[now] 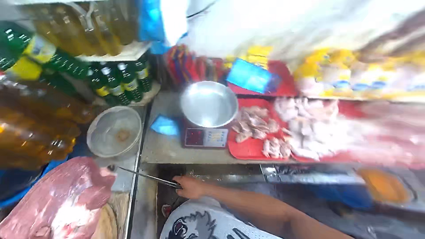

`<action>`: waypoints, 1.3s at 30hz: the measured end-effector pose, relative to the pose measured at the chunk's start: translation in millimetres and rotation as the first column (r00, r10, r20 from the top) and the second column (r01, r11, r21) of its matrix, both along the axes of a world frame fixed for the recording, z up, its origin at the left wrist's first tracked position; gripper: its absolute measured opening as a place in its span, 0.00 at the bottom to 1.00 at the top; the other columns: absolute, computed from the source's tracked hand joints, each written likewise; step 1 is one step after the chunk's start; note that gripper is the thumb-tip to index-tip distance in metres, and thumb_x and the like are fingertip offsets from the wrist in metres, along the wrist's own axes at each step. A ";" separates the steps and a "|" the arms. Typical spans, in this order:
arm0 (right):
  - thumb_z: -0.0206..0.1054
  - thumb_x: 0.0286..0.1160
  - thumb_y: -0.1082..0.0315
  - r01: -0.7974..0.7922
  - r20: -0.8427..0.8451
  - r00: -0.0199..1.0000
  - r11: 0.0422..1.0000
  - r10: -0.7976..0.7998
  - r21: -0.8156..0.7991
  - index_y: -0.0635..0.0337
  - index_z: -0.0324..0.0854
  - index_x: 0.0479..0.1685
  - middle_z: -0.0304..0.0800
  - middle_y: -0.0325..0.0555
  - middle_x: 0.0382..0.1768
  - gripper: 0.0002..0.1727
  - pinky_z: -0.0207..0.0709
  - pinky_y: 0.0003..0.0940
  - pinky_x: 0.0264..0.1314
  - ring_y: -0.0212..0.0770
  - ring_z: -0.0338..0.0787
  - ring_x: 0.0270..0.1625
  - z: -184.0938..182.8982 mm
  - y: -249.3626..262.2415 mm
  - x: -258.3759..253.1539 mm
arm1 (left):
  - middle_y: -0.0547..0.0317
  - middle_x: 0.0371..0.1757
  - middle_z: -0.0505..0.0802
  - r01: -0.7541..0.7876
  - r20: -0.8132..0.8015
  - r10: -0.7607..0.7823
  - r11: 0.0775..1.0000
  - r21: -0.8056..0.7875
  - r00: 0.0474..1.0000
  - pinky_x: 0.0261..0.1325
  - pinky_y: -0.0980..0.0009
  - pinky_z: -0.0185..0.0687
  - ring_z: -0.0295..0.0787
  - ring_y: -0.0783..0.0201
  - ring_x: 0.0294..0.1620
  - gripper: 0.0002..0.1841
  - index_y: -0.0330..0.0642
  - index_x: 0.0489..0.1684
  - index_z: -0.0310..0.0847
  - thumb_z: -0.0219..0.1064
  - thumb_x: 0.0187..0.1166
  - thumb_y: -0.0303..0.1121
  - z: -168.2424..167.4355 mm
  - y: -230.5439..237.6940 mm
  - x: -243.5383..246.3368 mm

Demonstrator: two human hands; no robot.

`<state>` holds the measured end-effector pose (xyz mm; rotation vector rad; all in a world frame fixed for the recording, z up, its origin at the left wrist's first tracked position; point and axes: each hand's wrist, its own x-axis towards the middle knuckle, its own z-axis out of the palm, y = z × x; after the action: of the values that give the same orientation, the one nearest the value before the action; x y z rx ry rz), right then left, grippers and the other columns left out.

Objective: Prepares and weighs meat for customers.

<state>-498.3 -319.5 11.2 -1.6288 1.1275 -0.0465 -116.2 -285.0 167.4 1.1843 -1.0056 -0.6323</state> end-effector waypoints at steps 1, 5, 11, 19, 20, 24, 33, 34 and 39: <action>0.64 0.82 0.60 0.032 0.010 0.999 0.999 -0.032 -0.005 0.61 0.73 0.75 0.89 0.64 0.55 0.26 0.79 0.66 0.63 0.62 0.89 0.58 1.9 6.7 -5.3 | 0.76 0.44 0.91 0.022 -0.020 -0.021 0.998 0.056 1.000 0.50 0.78 0.90 0.90 0.80 0.44 0.21 0.40 0.68 0.66 0.55 0.75 0.21 22.5 -27.0 -39.2; 0.64 0.85 0.56 0.150 0.035 0.988 0.988 -0.149 -0.022 0.63 0.75 0.74 0.89 0.64 0.54 0.25 0.79 0.67 0.63 0.63 0.89 0.58 8.8 29.2 -43.6 | 0.62 0.46 0.87 0.236 -0.042 -0.232 0.958 0.166 0.972 0.47 0.71 0.91 0.89 0.73 0.41 0.26 0.33 0.74 0.63 0.59 0.74 0.23 53.5 -142.7 -192.3; 0.62 0.86 0.56 0.300 -0.036 0.952 0.952 -0.302 -0.056 0.63 0.76 0.72 0.89 0.65 0.54 0.24 0.77 0.69 0.64 0.66 0.88 0.60 16.2 59.2 -102.1 | 0.46 0.47 0.90 0.535 -0.237 -0.483 0.803 0.265 0.843 0.46 0.53 0.91 0.91 0.55 0.44 0.23 0.33 0.64 0.74 0.69 0.68 0.27 -6.7 -258.5 -391.7; 0.64 0.84 0.55 0.469 -0.085 0.879 0.883 -0.469 -0.023 0.59 0.79 0.69 0.89 0.62 0.52 0.22 0.79 0.70 0.61 0.65 0.89 0.59 5.4 95.0 -149.9 | 0.34 0.62 0.89 0.339 0.365 -0.660 0.691 0.639 0.657 0.63 0.42 0.86 0.89 0.42 0.62 0.36 0.30 0.74 0.72 0.80 0.66 0.35 -84.0 -301.0 -474.5; 0.63 0.84 0.55 0.464 -0.088 0.882 0.886 -0.464 -0.016 0.59 0.78 0.69 0.89 0.63 0.52 0.23 0.79 0.70 0.60 0.65 0.89 0.59 0.8 96.0 -149.8 | 0.31 0.67 0.86 0.278 0.500 -0.662 0.718 0.639 0.559 0.69 0.37 0.81 0.85 0.38 0.68 0.39 0.31 0.80 0.67 0.77 0.70 0.41 -75.3 -296.5 -467.0; 0.64 0.85 0.54 0.435 -0.018 0.900 0.900 -0.435 -0.001 0.62 0.79 0.67 0.89 0.64 0.51 0.22 0.78 0.71 0.61 0.66 0.88 0.58 -12.7 88.9 -144.9 | 0.34 0.68 0.86 0.388 0.745 -0.627 0.760 0.522 0.225 0.66 0.33 0.80 0.85 0.36 0.67 0.32 0.38 0.85 0.64 0.60 0.86 0.48 -33.9 -226.9 -441.8; 0.64 0.84 0.53 0.301 -0.075 0.951 0.954 -0.299 0.009 0.61 0.79 0.66 0.88 0.66 0.52 0.22 0.78 0.74 0.57 0.69 0.88 0.59 -21.5 82.7 -152.2 | 0.33 0.74 0.81 0.132 0.466 -0.745 0.463 0.877 -0.477 0.61 0.38 0.87 0.90 0.37 0.60 0.50 0.55 0.99 0.26 0.64 0.80 0.36 -207.6 -123.4 -481.2; 0.63 0.85 0.53 0.297 -0.080 0.952 0.955 -0.295 0.016 0.60 0.79 0.67 0.88 0.66 0.52 0.23 0.78 0.74 0.58 0.69 0.88 0.59 -22.5 84.6 -154.8 | 0.32 0.74 0.80 0.110 0.491 -0.727 0.505 0.856 -0.480 0.58 0.39 0.87 0.91 0.36 0.58 0.50 0.56 0.99 0.23 0.62 0.81 0.36 -214.1 -122.4 -482.2; 0.64 0.85 0.52 0.288 -0.082 0.955 0.958 -0.286 0.008 0.61 0.80 0.66 0.88 0.66 0.54 0.23 0.77 0.73 0.62 0.69 0.87 0.62 -33.7 89.4 -157.0 | 0.31 0.70 0.82 0.081 0.546 -0.655 0.599 0.797 -0.521 0.53 0.39 0.87 0.91 0.36 0.55 0.49 0.62 0.99 0.23 0.60 0.82 0.34 -224.4 -121.4 -484.2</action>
<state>-655.2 -230.1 -22.4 -1.4487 1.4162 -0.1599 -600.5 -406.4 -56.9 1.4981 -3.3201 -0.2908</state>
